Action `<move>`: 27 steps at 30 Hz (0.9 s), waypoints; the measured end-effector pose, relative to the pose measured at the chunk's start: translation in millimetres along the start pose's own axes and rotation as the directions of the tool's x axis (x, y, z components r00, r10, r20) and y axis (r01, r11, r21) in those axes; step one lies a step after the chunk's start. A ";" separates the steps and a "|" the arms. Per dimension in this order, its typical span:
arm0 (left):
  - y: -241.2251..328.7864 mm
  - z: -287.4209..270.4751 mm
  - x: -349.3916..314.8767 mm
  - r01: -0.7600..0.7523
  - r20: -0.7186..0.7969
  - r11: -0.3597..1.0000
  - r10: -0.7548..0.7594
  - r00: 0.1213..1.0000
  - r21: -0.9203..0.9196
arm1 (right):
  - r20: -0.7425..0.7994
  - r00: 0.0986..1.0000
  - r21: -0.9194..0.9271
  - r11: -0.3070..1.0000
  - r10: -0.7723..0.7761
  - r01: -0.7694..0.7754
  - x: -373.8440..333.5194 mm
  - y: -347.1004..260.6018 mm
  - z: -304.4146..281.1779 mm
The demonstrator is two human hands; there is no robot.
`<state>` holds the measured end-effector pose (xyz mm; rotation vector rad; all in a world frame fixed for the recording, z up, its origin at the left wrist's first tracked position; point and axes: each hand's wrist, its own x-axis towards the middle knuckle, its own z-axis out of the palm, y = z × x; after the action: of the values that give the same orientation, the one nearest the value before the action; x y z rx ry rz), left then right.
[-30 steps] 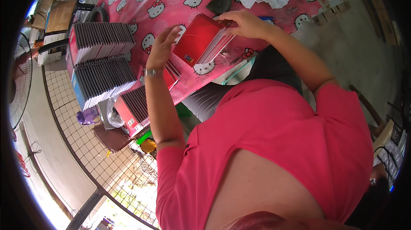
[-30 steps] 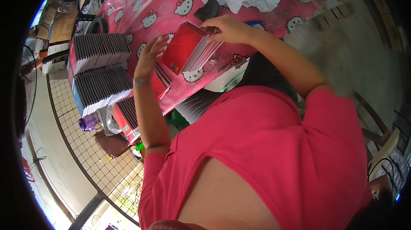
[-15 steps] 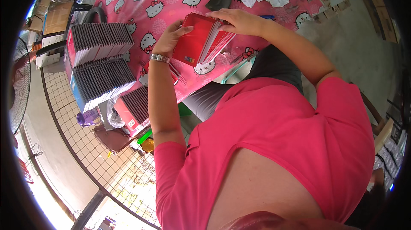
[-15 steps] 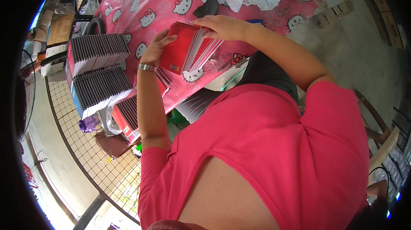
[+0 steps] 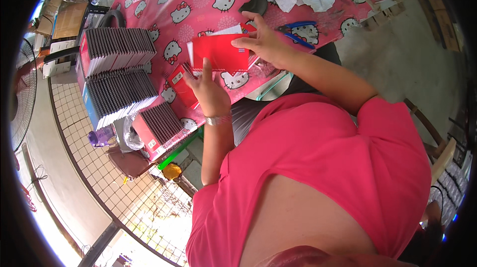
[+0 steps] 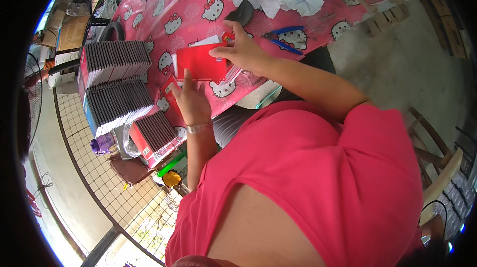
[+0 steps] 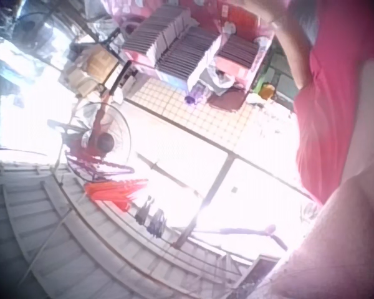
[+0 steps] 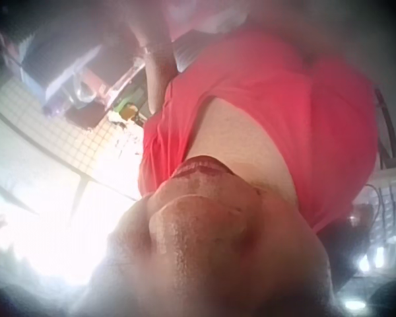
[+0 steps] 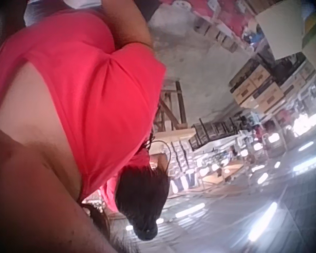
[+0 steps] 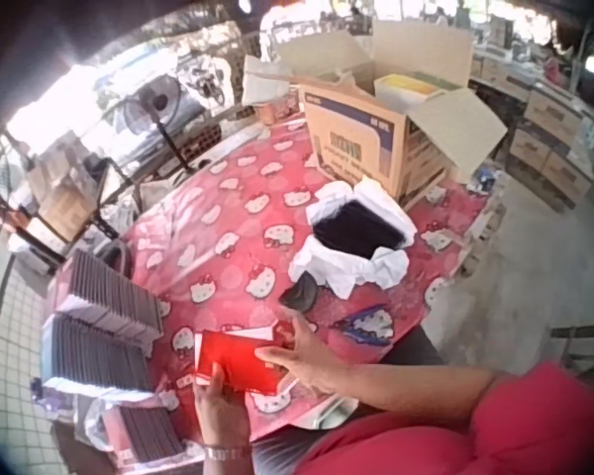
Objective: The person applies staples to the corners of small red notebooks using a stapler and then places each stapled notebook onto a stack.
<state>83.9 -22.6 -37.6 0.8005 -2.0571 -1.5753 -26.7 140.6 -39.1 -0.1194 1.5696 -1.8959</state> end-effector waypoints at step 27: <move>69.2 16.5 18.0 -0.789 0.659 0.225 0.447 0.605 0.571 | 0.141 0.615 -0.843 0.232 -0.776 0.485 79.1 -57.3 -129.0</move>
<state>47.1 -9.7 24.6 -0.2442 -2.8830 -0.1409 -172.6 210.0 -49.0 -1.1286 2.9147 -1.4777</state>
